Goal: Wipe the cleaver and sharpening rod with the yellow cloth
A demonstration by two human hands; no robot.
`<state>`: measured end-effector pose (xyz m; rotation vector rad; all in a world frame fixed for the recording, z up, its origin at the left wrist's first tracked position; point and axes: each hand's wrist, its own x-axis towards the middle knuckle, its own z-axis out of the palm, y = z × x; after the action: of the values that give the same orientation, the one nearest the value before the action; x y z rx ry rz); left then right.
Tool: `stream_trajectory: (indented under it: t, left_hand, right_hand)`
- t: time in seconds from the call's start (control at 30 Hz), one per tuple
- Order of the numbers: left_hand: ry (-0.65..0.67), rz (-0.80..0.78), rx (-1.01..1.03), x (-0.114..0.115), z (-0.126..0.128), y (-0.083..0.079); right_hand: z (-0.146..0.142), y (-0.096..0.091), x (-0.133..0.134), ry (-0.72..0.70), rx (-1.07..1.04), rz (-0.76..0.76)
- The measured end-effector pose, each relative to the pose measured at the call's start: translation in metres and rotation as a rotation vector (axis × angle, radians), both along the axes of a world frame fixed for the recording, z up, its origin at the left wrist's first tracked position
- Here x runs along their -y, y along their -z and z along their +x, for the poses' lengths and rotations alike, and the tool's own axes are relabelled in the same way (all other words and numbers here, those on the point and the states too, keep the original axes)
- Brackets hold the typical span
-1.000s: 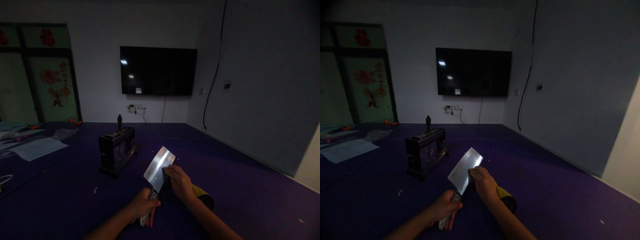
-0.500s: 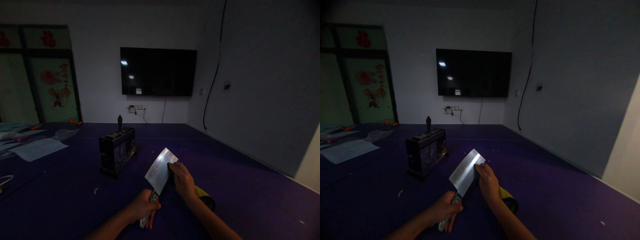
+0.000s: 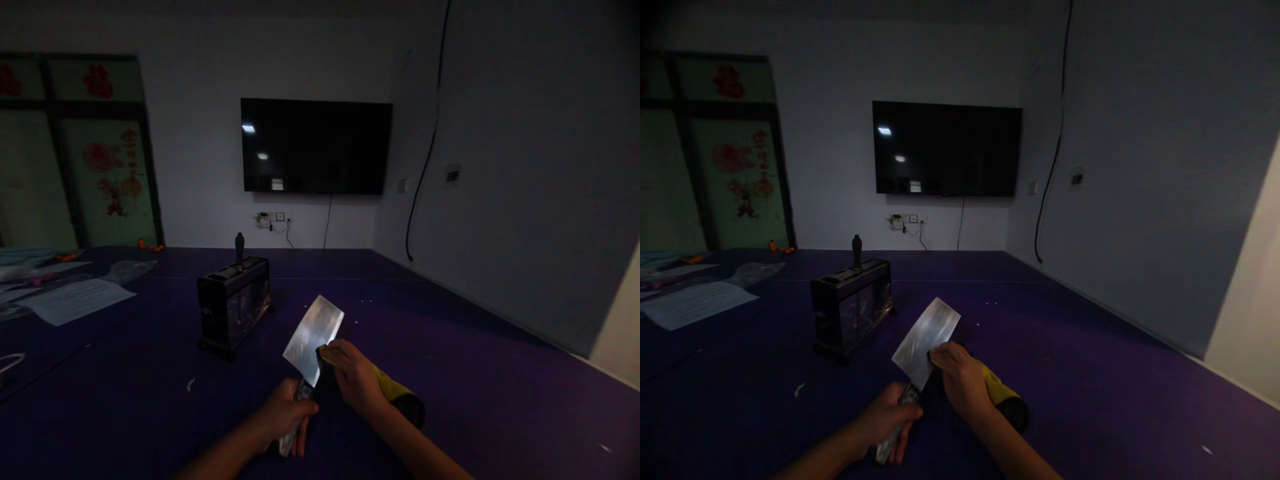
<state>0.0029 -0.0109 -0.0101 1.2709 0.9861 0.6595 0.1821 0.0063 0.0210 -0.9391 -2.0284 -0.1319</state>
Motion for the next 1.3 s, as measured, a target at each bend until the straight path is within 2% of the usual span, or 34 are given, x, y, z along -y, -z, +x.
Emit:
stream_trajectory:
  t: [0.17,0.37,0.63,0.83,1.03,1.3]
  left_hand:
    - [0.020,0.004,0.003,-0.004,-0.001,0.003]
    - [0.043,-0.002,-0.015,0.000,-0.001,-0.004]
    - [0.097,0.037,-0.039,0.004,-0.001,-0.006]
    - [0.184,0.074,-0.071,0.005,-0.001,-0.011]
    - [0.154,0.059,-0.063,0.007,0.000,-0.010]
    - [0.080,0.022,-0.027,0.005,0.000,-0.008]
  right_hand:
    - [-0.001,0.001,0.000,-0.002,0.037,0.006]
    - [0.003,0.003,-0.004,0.035,0.051,0.063]
    - [0.021,0.006,-0.016,0.189,-0.050,0.126]
    - [0.033,0.002,-0.021,0.271,-0.098,0.112]
    - [0.035,0.000,-0.021,0.242,-0.134,0.111]
    - [0.028,0.008,-0.022,0.168,-0.038,0.062]
